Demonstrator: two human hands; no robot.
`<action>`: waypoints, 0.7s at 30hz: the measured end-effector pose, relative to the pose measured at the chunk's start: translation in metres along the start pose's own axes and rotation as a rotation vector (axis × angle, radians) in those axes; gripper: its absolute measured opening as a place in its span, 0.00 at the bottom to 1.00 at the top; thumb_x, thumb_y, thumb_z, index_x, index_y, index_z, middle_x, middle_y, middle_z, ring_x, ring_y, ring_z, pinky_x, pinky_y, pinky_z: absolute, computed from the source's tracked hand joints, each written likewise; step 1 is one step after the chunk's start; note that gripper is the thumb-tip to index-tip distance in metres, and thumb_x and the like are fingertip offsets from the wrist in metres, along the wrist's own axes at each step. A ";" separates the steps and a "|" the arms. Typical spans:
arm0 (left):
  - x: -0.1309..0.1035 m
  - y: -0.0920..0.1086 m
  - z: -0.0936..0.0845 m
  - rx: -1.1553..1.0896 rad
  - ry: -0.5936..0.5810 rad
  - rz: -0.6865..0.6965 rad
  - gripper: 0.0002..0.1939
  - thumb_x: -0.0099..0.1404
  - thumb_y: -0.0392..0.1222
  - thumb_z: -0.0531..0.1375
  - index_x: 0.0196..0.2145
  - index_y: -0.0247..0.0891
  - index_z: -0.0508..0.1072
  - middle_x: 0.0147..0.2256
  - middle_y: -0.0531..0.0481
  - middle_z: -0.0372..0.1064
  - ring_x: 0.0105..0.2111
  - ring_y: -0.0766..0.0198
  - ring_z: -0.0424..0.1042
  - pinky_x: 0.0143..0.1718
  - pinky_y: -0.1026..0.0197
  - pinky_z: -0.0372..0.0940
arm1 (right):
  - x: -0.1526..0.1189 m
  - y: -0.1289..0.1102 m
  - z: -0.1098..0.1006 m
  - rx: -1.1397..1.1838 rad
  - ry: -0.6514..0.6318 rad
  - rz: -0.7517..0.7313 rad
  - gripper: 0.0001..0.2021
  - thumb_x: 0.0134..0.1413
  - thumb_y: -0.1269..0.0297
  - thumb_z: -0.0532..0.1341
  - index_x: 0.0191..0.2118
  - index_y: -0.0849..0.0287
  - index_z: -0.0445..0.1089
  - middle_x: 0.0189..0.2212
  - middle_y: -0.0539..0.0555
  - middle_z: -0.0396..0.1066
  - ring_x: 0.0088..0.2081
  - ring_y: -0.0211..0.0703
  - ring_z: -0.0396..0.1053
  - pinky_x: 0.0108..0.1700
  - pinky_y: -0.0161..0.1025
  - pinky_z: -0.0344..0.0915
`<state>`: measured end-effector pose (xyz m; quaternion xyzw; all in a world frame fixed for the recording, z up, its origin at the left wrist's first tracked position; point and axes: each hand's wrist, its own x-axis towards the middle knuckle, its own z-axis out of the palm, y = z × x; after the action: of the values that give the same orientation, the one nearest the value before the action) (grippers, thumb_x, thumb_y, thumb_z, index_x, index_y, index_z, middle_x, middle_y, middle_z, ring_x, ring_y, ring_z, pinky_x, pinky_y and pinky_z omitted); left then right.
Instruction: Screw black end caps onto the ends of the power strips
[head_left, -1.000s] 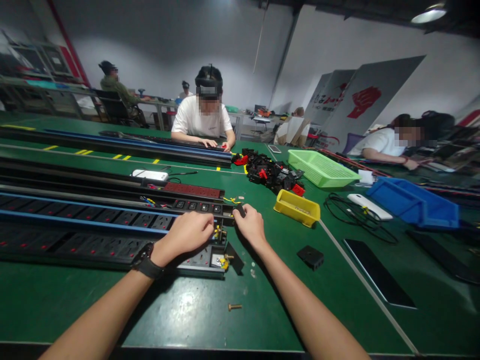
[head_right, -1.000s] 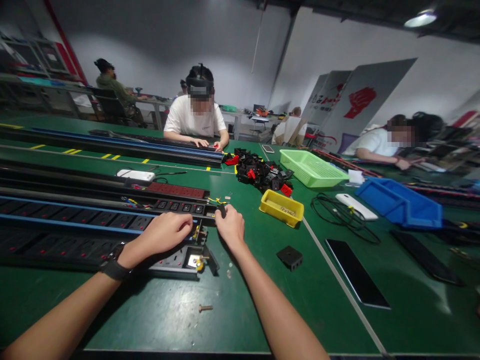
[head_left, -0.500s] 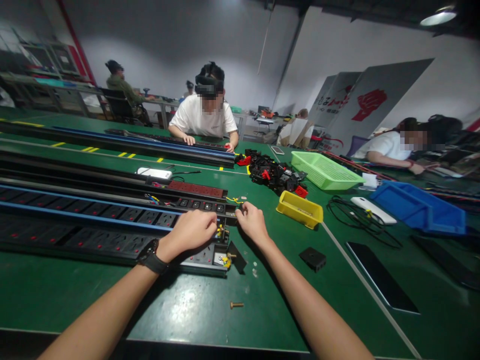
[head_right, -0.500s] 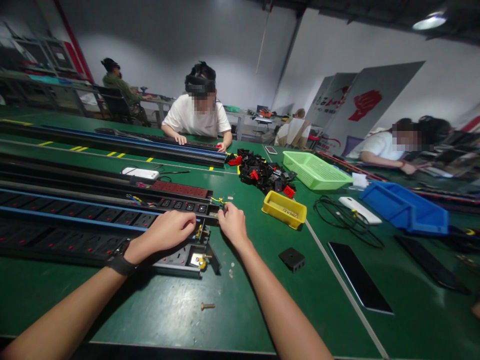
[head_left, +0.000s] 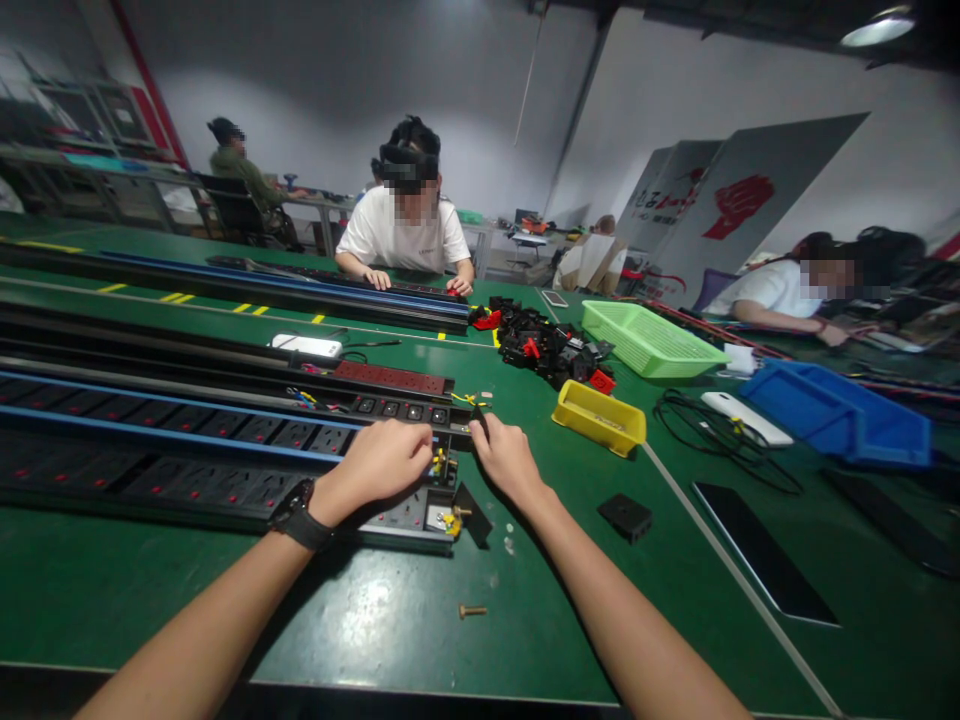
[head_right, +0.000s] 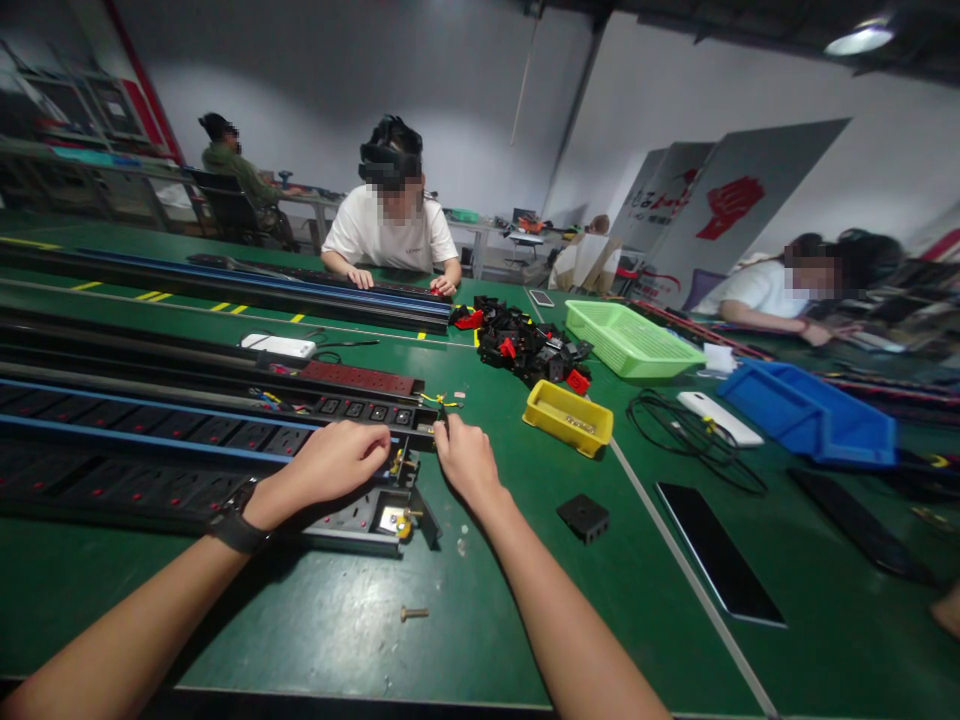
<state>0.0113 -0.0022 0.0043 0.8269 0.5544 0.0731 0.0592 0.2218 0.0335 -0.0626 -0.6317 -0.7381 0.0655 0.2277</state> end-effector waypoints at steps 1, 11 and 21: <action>0.000 0.000 0.000 0.000 0.000 0.001 0.14 0.71 0.42 0.51 0.35 0.42 0.77 0.36 0.45 0.79 0.37 0.51 0.78 0.36 0.58 0.64 | 0.000 0.001 -0.002 0.026 -0.019 -0.016 0.13 0.72 0.60 0.52 0.40 0.57 0.72 0.32 0.56 0.78 0.31 0.45 0.73 0.34 0.36 0.53; 0.000 -0.002 0.001 0.009 0.011 0.014 0.15 0.70 0.42 0.51 0.34 0.43 0.76 0.35 0.47 0.79 0.36 0.51 0.78 0.32 0.59 0.60 | 0.004 0.032 -0.013 0.163 -0.124 -0.193 0.12 0.66 0.68 0.50 0.40 0.58 0.71 0.37 0.54 0.69 0.42 0.44 0.68 0.46 0.35 0.60; 0.000 0.000 0.000 0.032 0.011 0.019 0.15 0.70 0.42 0.50 0.33 0.43 0.76 0.34 0.47 0.79 0.35 0.51 0.78 0.31 0.59 0.57 | 0.021 0.042 0.003 0.629 -0.159 -0.046 0.18 0.63 0.53 0.53 0.31 0.60 0.72 0.27 0.51 0.72 0.32 0.42 0.68 0.35 0.35 0.61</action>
<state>0.0111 -0.0021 0.0042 0.8325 0.5481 0.0692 0.0420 0.2568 0.0622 -0.0760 -0.5064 -0.7113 0.3345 0.3547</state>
